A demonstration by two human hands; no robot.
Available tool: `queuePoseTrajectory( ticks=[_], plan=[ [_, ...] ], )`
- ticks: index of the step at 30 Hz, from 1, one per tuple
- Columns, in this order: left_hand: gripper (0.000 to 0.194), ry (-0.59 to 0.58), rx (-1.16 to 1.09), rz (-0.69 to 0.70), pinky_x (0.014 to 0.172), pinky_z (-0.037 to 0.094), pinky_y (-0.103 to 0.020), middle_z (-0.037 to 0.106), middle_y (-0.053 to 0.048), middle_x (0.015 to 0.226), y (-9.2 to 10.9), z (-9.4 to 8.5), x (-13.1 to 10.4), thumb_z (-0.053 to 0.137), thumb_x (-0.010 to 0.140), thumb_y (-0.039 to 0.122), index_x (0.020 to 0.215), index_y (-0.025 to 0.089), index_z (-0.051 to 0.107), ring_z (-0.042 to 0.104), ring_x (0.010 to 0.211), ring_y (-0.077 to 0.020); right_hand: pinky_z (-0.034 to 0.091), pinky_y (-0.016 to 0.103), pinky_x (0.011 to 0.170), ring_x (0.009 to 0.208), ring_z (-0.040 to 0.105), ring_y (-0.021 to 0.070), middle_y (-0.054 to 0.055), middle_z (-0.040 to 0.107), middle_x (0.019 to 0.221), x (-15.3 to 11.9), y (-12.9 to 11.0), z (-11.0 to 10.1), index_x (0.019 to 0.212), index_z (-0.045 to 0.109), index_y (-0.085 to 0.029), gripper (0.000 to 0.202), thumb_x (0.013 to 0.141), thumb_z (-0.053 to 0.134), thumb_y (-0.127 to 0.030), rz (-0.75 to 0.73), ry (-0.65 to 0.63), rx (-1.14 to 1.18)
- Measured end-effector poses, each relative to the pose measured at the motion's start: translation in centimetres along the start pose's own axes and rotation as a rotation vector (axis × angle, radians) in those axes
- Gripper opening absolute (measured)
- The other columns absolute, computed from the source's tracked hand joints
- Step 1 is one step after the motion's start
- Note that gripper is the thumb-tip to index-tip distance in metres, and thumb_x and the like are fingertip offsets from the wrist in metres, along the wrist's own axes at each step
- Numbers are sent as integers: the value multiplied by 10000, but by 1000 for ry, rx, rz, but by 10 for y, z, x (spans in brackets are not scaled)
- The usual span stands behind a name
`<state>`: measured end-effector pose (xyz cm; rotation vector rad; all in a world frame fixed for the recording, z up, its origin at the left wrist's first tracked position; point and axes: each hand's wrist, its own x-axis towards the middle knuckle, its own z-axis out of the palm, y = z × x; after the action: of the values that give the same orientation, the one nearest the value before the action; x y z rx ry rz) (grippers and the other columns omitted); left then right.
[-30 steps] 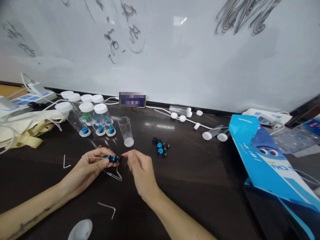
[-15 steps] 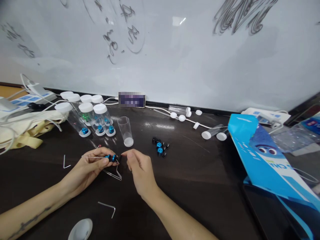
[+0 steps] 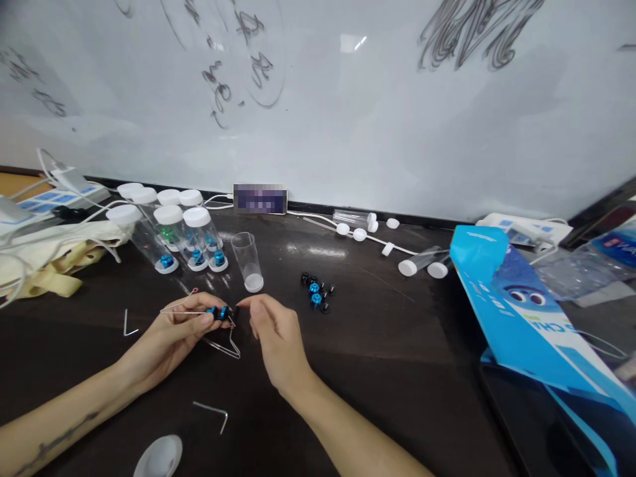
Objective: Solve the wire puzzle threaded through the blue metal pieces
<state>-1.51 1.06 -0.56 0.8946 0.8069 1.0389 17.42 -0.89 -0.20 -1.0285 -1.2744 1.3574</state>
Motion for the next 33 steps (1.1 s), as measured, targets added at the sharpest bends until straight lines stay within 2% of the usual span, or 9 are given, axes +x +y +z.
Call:
queuePoseTrajectory(
  ticks=[8,14,18,23,27,33],
  plan=[
    [149,12,-1,-4,772,565,-175,767,-28,824,1,2,1,820,723,190,857,158,762,726,777,-143,161,220,417,486,235,70,-42,381,632,0,1,0,916,693,-164,382,989,459,-457,-6,6,-10],
    [151,33,-16,-3,760,564,-169,766,-29,793,2,3,0,825,713,182,848,153,761,730,756,-142,155,223,419,476,224,74,-51,365,625,-1,-1,0,996,683,-179,345,986,469,-450,-4,4,0],
    [148,34,-19,-6,746,572,-175,772,-40,804,3,3,-1,822,713,168,847,150,761,735,760,-153,164,227,415,474,241,76,-43,380,629,0,-2,0,949,696,-163,399,983,453,-478,3,5,-28],
    [137,18,-26,3,746,567,-155,772,-29,796,2,2,-1,810,731,165,858,155,759,737,757,-140,168,222,420,471,229,74,-48,382,629,0,-1,0,1011,692,-182,368,984,459,-466,-8,10,-24],
    [136,14,-24,2,758,568,-160,775,-32,802,2,2,0,809,733,163,859,154,758,737,762,-140,176,224,422,477,248,77,-40,395,629,0,-1,0,942,700,-162,407,978,458,-488,-5,11,-34],
    [149,32,-25,-3,742,570,-168,772,-37,784,3,4,0,820,716,165,851,149,760,736,748,-149,182,223,423,478,246,83,-44,386,621,0,-1,0,998,701,-173,398,972,464,-492,-13,17,-37]
  ],
)
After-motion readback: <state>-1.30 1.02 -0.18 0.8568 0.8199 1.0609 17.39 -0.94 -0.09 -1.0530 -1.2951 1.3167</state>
